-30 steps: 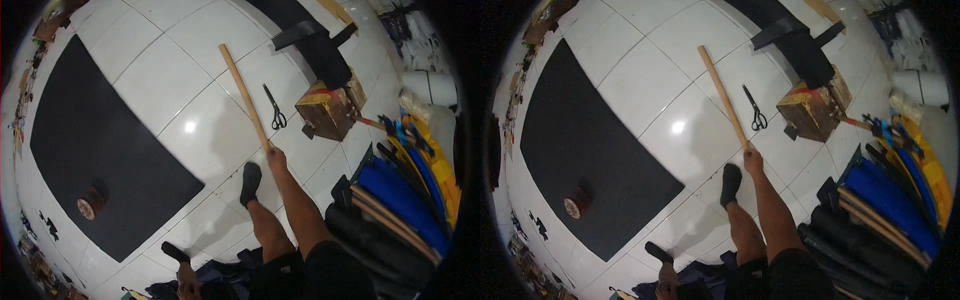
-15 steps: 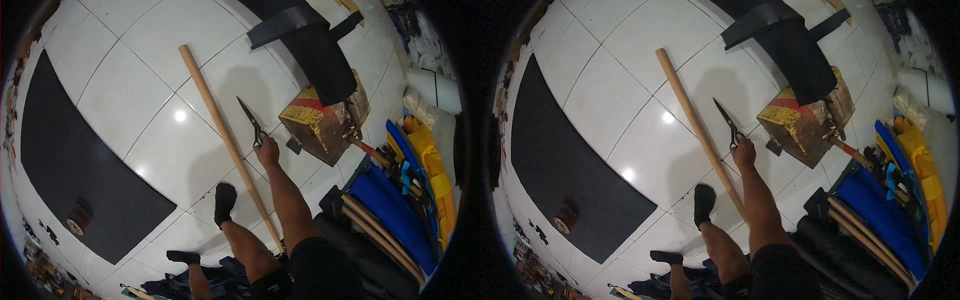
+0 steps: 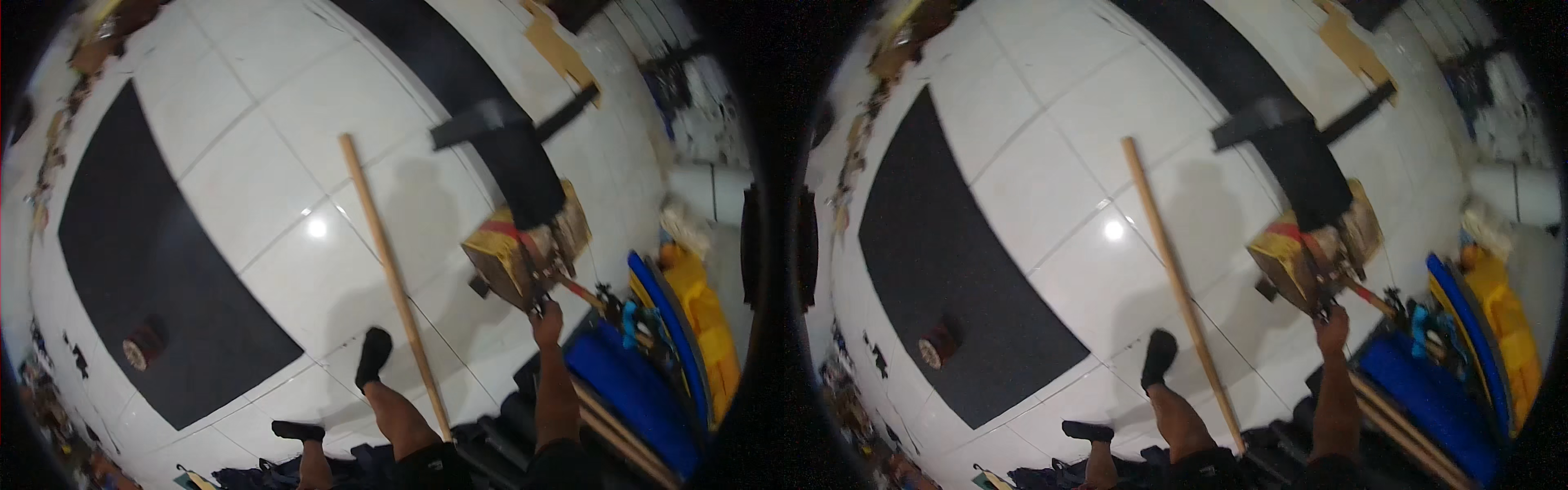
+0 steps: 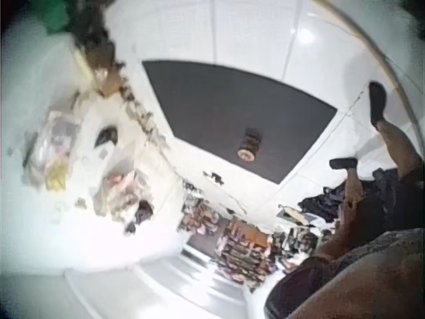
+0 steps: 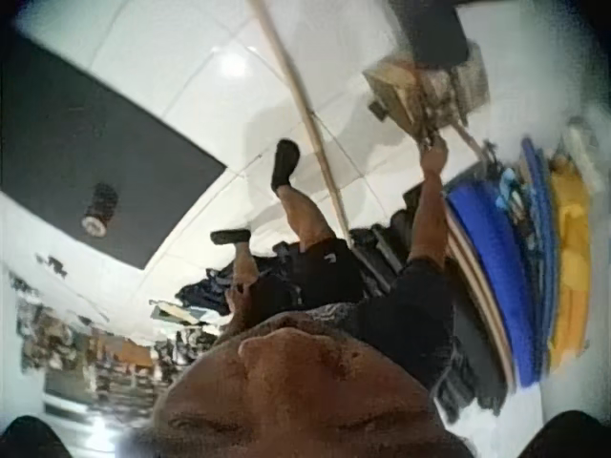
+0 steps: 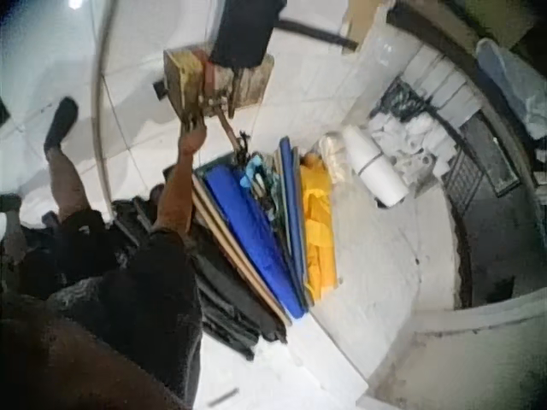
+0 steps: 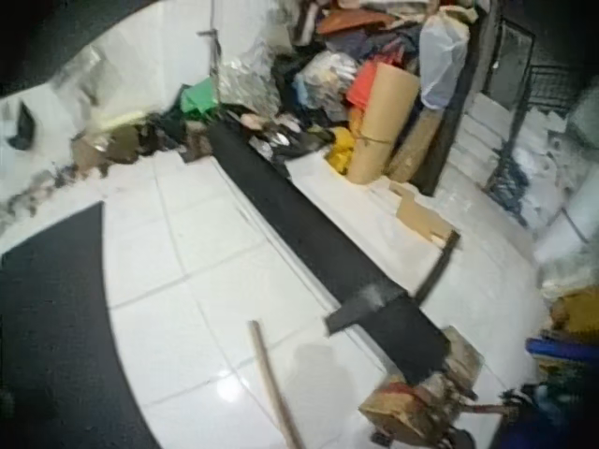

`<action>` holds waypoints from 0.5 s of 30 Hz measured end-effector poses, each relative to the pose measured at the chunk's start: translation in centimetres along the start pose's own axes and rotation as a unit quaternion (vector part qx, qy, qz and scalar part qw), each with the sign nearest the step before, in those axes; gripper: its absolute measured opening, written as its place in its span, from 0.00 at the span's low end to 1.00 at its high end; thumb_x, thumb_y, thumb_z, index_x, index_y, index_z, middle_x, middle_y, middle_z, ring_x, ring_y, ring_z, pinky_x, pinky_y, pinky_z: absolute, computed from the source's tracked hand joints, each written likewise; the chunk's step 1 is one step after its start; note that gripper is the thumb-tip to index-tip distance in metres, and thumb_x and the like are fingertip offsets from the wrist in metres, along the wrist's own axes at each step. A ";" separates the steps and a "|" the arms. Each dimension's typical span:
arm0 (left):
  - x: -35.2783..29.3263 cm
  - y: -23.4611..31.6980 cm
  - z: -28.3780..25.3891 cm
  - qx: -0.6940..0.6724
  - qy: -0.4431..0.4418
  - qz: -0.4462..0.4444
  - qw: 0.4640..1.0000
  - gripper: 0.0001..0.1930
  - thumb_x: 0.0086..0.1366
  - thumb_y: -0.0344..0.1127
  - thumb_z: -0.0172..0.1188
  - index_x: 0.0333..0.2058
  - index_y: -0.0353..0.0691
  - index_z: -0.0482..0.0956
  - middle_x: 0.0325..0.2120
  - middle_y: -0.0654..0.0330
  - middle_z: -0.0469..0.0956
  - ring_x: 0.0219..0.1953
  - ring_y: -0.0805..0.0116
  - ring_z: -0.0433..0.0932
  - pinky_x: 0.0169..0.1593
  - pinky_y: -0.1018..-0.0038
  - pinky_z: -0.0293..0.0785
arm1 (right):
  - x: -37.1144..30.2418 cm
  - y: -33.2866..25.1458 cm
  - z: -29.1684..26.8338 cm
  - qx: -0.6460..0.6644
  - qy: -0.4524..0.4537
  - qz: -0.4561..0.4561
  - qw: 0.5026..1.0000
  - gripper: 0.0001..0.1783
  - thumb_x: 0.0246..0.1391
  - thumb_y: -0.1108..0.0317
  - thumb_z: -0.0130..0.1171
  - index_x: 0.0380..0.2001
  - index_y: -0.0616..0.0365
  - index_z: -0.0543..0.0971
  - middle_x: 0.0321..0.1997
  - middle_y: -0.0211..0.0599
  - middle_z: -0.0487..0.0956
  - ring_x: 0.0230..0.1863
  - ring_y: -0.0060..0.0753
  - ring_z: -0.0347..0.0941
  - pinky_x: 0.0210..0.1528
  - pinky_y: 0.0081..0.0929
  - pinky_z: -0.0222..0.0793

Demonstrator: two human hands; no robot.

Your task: Cutting and preparing large sheets of black fabric/synthetic material on a tiled floor.

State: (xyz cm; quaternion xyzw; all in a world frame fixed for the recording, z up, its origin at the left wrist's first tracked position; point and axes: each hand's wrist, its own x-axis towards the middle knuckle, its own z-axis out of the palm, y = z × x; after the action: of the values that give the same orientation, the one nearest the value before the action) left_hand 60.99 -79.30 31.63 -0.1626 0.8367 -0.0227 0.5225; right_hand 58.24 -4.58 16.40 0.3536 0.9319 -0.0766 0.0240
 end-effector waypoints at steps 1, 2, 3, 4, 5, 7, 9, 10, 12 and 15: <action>1.6 -3.1 1.9 -0.030 -0.030 0.021 0.999 0.29 0.66 0.58 0.53 0.52 0.37 0.73 0.54 0.44 0.69 0.51 0.44 0.70 0.55 0.52 0.68 | 0.3 0.9 0.9 0.002 -0.002 0.018 1.000 0.23 0.37 0.70 0.68 0.41 0.63 0.76 0.38 0.49 0.75 0.41 0.55 0.72 0.44 0.46 0.68; 1.6 -5.3 2.6 -0.055 -0.055 0.030 0.996 0.29 0.66 0.57 0.52 0.53 0.38 0.73 0.55 0.44 0.68 0.51 0.44 0.70 0.55 0.53 0.68 | 1.2 -1.4 1.3 0.057 -0.053 0.014 0.997 0.22 0.39 0.69 0.69 0.40 0.63 0.77 0.37 0.49 0.75 0.41 0.55 0.72 0.43 0.45 0.68; 1.1 -4.2 2.1 -0.069 -0.050 0.020 0.996 0.29 0.66 0.57 0.52 0.53 0.38 0.73 0.55 0.44 0.68 0.51 0.44 0.70 0.55 0.53 0.68 | 1.1 -1.9 1.6 0.050 -0.072 0.049 0.995 0.21 0.42 0.70 0.68 0.41 0.64 0.76 0.39 0.49 0.75 0.41 0.54 0.72 0.43 0.45 0.68; 0.4 -1.0 0.1 -0.064 -0.073 0.004 0.995 0.28 0.66 0.56 0.52 0.52 0.38 0.73 0.55 0.44 0.68 0.51 0.44 0.71 0.54 0.52 0.68 | 1.0 -0.2 1.4 -0.010 -0.067 0.063 0.996 0.22 0.44 0.71 0.68 0.45 0.64 0.76 0.41 0.50 0.75 0.43 0.54 0.72 0.46 0.45 0.68; -0.1 1.9 -2.2 -0.054 -0.096 -0.011 0.994 0.26 0.67 0.55 0.52 0.52 0.39 0.73 0.55 0.44 0.69 0.51 0.45 0.71 0.54 0.52 0.68 | 0.5 0.7 1.0 -0.020 -0.060 0.056 0.996 0.22 0.44 0.71 0.68 0.45 0.64 0.76 0.41 0.50 0.75 0.43 0.54 0.72 0.46 0.45 0.68; -1.4 0.4 -3.0 -0.052 -0.093 -0.043 0.993 0.25 0.67 0.54 0.52 0.52 0.39 0.73 0.55 0.44 0.69 0.51 0.45 0.71 0.53 0.52 0.68 | -0.7 -1.4 2.0 -0.037 -0.037 0.107 0.993 0.23 0.46 0.72 0.66 0.48 0.63 0.75 0.44 0.50 0.76 0.47 0.54 0.72 0.51 0.43 0.68; -1.2 -2.2 -0.3 -0.048 -0.019 0.002 0.999 0.24 0.67 0.53 0.52 0.52 0.39 0.74 0.52 0.43 0.71 0.50 0.43 0.72 0.53 0.51 0.69 | -3.7 -3.1 2.7 -0.089 -0.060 0.072 0.992 0.25 0.48 0.70 0.65 0.51 0.62 0.74 0.48 0.51 0.76 0.51 0.54 0.72 0.56 0.41 0.67; -1.7 -2.9 -0.8 -0.061 -0.012 0.004 0.998 0.24 0.67 0.53 0.52 0.52 0.39 0.74 0.52 0.43 0.71 0.50 0.43 0.72 0.53 0.51 0.69 | -5.7 -5.3 2.3 0.045 -0.094 0.069 0.992 0.21 0.50 0.68 0.62 0.48 0.63 0.76 0.49 0.51 0.77 0.52 0.54 0.72 0.57 0.40 0.67; -2.5 -4.5 -1.8 -0.249 -0.032 0.070 0.965 0.22 0.66 0.51 0.52 0.50 0.40 0.75 0.46 0.44 0.76 0.47 0.40 0.74 0.52 0.51 0.70 | -10.4 -10.1 1.3 0.088 -0.185 0.056 0.977 0.16 0.56 0.60 0.56 0.43 0.58 0.80 0.41 0.49 0.81 0.46 0.53 0.76 0.51 0.42 0.72; -3.6 -7.5 -1.2 -0.103 0.061 0.061 0.991 0.19 0.67 0.49 0.51 0.47 0.43 0.77 0.42 0.46 0.79 0.46 0.41 0.75 0.50 0.51 0.72 | -18.3 -22.5 -3.8 0.148 -0.451 -0.006 0.880 0.21 0.54 0.52 0.61 0.46 0.53 0.80 0.38 0.44 0.83 0.41 0.46 0.79 0.46 0.41 0.73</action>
State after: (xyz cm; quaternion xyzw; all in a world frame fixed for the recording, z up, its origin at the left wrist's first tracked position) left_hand 63.21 -85.45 36.88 -0.1626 0.8731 0.0852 0.4516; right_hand 57.05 -32.56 24.76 0.2750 0.8003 -0.3646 0.3886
